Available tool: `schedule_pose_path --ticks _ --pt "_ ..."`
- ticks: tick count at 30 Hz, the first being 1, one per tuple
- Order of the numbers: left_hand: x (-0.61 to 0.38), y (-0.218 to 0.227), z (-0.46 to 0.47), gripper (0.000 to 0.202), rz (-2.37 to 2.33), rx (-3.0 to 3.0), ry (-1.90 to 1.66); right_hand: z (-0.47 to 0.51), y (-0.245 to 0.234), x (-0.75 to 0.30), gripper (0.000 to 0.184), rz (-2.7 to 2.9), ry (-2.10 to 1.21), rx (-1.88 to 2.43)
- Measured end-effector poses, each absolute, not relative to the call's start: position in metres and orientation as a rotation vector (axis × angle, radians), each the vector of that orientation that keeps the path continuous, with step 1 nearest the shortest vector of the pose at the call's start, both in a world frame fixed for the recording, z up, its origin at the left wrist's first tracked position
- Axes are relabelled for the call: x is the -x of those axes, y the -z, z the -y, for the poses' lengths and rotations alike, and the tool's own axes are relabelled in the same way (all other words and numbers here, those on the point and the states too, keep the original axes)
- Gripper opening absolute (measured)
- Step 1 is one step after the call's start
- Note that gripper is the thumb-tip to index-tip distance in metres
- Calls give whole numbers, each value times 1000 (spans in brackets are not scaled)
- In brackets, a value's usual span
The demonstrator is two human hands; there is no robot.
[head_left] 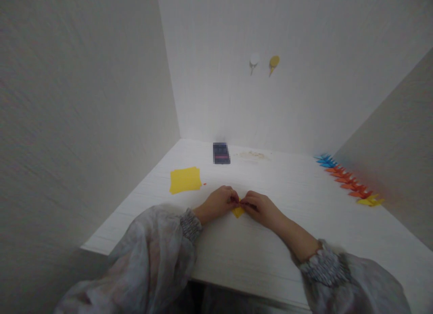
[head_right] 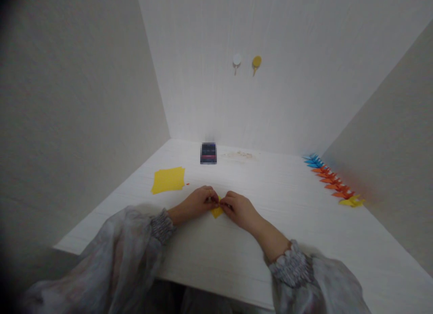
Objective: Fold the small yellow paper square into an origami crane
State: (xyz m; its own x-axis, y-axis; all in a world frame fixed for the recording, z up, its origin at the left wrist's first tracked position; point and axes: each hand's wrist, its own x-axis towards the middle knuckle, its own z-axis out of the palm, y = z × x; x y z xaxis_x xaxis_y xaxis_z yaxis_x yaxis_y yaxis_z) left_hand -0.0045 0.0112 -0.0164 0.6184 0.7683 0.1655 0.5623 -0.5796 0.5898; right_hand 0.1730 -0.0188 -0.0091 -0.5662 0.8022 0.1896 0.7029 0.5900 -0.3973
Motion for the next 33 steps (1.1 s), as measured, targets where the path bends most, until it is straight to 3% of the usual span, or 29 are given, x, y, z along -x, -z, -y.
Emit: schedule_pose_path --ticks 8,18,33 --pt "3 16 -10 16 -967 -2383 -589 38 2 -188 27 2717 -238 951" --pt "3 18 -12 15 -960 -2373 -578 41 3 -184 27 2791 -155 907" --pt "4 13 -10 13 -938 -2299 -564 44 1 -184 34 2703 -421 798"
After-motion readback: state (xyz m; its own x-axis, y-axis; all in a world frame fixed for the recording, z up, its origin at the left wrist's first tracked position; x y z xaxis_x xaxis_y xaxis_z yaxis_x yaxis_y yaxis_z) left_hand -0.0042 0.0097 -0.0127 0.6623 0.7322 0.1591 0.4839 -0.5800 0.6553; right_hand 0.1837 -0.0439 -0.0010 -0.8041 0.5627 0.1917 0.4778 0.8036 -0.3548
